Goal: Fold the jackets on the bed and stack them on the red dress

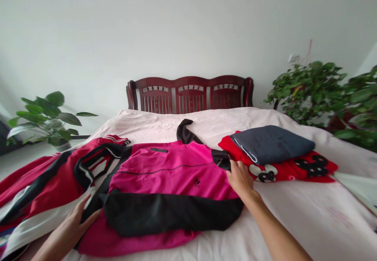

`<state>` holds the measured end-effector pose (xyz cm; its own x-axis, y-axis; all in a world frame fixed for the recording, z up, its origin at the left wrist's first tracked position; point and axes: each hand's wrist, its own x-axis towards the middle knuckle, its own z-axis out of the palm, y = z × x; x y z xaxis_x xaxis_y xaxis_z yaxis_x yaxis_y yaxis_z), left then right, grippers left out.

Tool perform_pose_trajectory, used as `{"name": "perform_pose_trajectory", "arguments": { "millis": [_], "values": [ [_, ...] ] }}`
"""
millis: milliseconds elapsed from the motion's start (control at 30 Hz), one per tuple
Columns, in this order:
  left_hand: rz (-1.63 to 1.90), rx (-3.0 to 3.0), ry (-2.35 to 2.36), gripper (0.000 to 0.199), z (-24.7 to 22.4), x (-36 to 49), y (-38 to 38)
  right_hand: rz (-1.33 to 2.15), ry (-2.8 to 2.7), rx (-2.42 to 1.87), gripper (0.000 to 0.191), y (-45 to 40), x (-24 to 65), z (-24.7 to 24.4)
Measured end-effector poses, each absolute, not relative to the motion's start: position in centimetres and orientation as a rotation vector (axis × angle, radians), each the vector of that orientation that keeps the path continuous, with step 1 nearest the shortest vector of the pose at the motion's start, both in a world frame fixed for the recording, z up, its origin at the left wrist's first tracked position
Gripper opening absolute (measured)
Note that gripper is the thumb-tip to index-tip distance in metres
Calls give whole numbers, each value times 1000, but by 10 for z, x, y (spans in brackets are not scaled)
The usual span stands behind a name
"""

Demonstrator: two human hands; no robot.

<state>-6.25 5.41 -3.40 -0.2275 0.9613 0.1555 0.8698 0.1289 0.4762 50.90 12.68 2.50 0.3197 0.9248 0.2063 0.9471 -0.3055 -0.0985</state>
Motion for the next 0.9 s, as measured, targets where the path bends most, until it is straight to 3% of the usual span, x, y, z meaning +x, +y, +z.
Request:
{"name": "perform_pose_trajectory", "arguments": {
  "millis": [167,300,433,567,700,767,900],
  "values": [
    [797,1675,2147,63,-32,-56,57,99,-1641,-2522,61,97,509,13],
    [1060,1638,1982,54,-12,-49,62,302,-1703,-2445,57,92,529,3],
    [1049,1665,1888,54,-1,-59,50,253,-1706,-2366,55,87,561,-6],
    [730,1825,1960,50,-8,-71,26,210,-1694,-2441,52,70,574,-10],
    [431,2103,2238,46,14,-59,24,-123,-1817,-2429,46,58,551,11],
    [466,2253,2280,46,33,-39,41,-238,-1926,-2250,43,60,524,22],
    [681,2459,1936,50,50,11,94,-41,-2170,-1813,47,82,452,29]
  ]
}}
